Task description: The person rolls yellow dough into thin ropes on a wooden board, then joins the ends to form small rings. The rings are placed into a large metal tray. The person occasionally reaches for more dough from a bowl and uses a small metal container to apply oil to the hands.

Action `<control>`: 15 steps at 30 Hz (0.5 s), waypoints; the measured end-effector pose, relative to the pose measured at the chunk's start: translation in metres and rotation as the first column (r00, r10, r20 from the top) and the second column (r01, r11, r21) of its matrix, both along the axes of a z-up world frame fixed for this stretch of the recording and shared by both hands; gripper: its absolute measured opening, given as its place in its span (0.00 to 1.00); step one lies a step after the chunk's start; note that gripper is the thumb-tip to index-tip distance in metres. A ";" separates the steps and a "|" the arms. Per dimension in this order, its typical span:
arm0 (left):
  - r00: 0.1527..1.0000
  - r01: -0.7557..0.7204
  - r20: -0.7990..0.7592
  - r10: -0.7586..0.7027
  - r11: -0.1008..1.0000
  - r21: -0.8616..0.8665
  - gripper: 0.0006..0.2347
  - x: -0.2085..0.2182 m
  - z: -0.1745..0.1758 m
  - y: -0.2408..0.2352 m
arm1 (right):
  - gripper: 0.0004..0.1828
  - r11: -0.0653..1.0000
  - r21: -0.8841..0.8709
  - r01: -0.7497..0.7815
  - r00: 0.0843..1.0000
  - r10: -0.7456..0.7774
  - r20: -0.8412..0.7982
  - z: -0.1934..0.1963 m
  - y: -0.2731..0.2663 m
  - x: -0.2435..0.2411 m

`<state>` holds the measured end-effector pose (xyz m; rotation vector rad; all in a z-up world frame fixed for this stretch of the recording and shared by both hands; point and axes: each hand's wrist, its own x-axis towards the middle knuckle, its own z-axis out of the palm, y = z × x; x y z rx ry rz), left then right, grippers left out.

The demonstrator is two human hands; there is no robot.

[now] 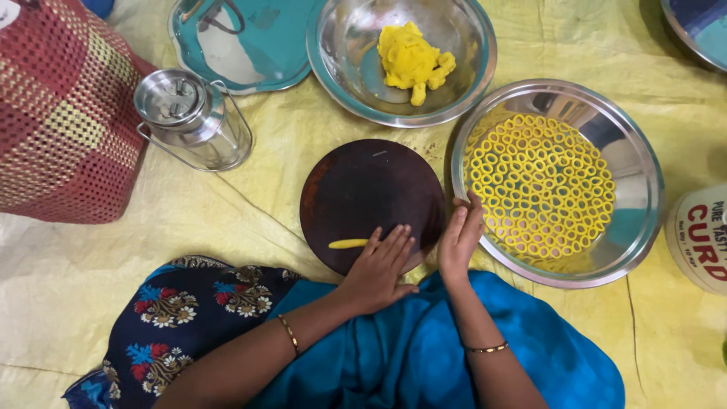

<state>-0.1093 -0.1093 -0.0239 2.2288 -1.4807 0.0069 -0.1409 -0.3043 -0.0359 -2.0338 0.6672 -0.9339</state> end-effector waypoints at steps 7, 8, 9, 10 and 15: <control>0.956 -0.240 0.189 0.226 0.969 0.053 0.41 0.083 -0.013 -0.078 | 0.24 0.997 -0.067 0.030 0.999 -0.032 -0.032 -0.006 -0.006 0.000; 0.956 -0.246 0.181 0.233 0.968 0.054 0.41 0.100 -0.014 -0.088 | 0.24 0.997 -0.067 0.027 0.998 -0.031 -0.046 -0.007 -0.006 0.000; 0.959 -0.226 0.181 0.216 0.973 0.041 0.40 0.116 -0.016 -0.097 | 0.24 0.997 -0.074 0.023 0.999 -0.026 -0.035 -0.008 -0.006 0.000; 0.963 -0.206 0.183 0.198 0.978 0.029 0.39 0.129 -0.017 -0.104 | 0.25 0.997 -0.081 0.018 1.000 -0.020 -0.024 -0.009 -0.005 0.001; 0.964 -0.128 0.235 0.127 0.992 -0.010 0.38 0.154 -0.017 -0.119 | 0.26 0.998 -0.064 0.019 1.000 -0.019 -0.002 -0.010 -0.006 0.002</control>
